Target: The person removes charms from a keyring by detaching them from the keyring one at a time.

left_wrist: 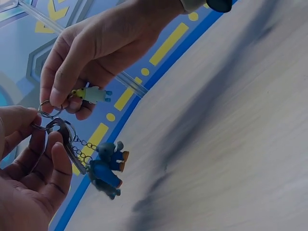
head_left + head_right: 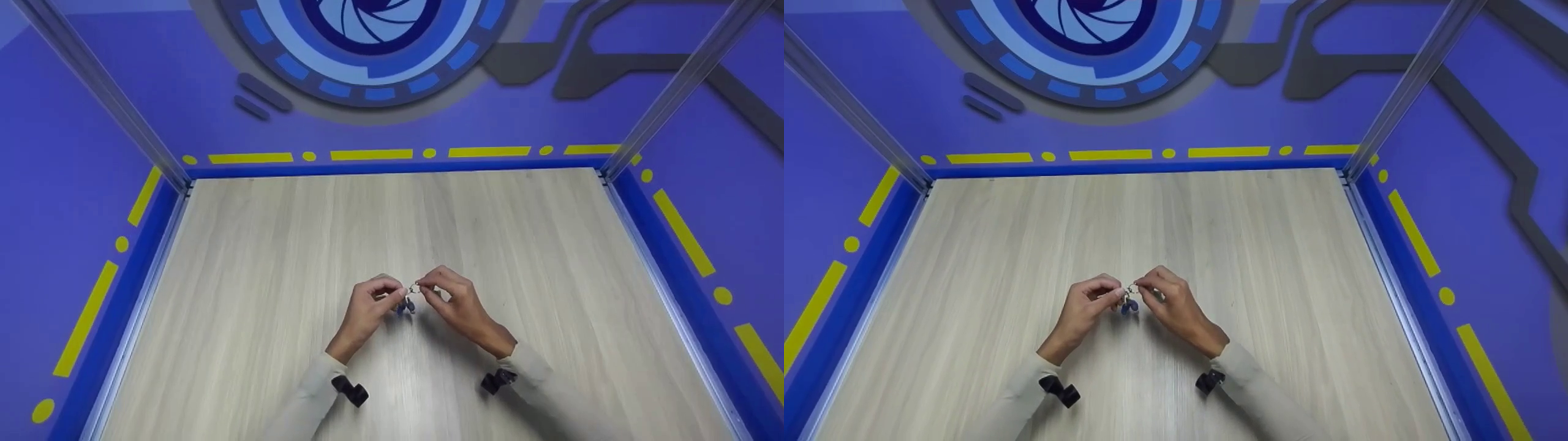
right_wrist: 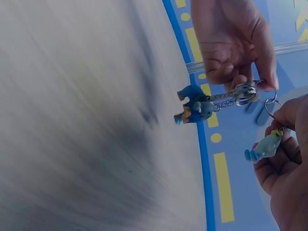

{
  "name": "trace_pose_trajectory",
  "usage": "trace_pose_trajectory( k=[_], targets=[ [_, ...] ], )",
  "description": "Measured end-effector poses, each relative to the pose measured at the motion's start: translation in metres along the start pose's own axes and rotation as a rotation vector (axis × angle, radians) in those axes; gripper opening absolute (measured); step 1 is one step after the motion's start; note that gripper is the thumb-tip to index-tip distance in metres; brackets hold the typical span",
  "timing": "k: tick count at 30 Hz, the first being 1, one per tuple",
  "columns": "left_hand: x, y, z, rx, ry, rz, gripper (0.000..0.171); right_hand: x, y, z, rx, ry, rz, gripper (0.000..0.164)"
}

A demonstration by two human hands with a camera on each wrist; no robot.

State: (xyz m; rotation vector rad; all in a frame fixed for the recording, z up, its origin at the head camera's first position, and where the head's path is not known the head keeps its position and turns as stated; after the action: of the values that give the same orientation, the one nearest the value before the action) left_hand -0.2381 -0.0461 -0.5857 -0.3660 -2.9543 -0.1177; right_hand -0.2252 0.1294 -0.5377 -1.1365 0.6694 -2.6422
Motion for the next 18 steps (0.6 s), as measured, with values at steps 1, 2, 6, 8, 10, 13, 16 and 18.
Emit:
trace_pose_trajectory(
  k=[1,2,6,8,10,13,16,18],
  targets=[
    [-0.0001,0.0004,0.0001,-0.009,-0.002,-0.003,0.013,-0.0005,0.0000,0.0007,0.001,-0.006,0.001,0.021],
    [-0.0001,0.0010,0.0002,-0.018,-0.003,-0.005,0.012,-0.0009,-0.0001,0.0015,0.003,-0.012,0.003,0.022],
    [-0.0010,0.0026,-0.0011,-0.047,0.005,-0.002,0.012,-0.0039,0.0022,0.0017,0.010,-0.030,0.017,0.021],
    [-0.0015,0.0031,-0.0016,-0.055,0.011,0.001,0.012,-0.0054,0.0035,0.0024,0.005,-0.048,0.024,0.021],
    [-0.0018,0.0030,-0.0015,-0.063,0.015,0.001,0.012,-0.0066,0.0048,0.0027,0.001,-0.062,0.032,0.021],
    [-0.0017,0.0029,0.0001,-0.084,0.009,0.006,0.013,-0.0072,0.0055,0.0038,0.004,-0.077,0.039,0.026],
    [-0.0013,0.0030,0.0039,-0.111,-0.011,0.017,0.014,-0.0066,0.0044,0.0041,0.014,-0.078,0.033,0.030],
    [-0.0018,0.0026,0.0072,-0.126,-0.030,0.031,0.015,-0.0057,0.0038,0.0030,0.024,-0.060,0.029,0.030]
  ],
)
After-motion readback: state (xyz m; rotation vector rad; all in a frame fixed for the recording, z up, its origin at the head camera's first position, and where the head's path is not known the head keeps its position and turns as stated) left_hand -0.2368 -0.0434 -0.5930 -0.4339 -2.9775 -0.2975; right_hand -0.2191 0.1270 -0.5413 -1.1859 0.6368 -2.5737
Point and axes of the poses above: each hand's wrist, its own x-axis towards the middle knuckle, its own y-axis out of the palm, z = x × y, the point moved 9 cm from there along x, towards the middle knuckle, and after that the axes turned 4 degrees about -x, right-handed, at the moved point
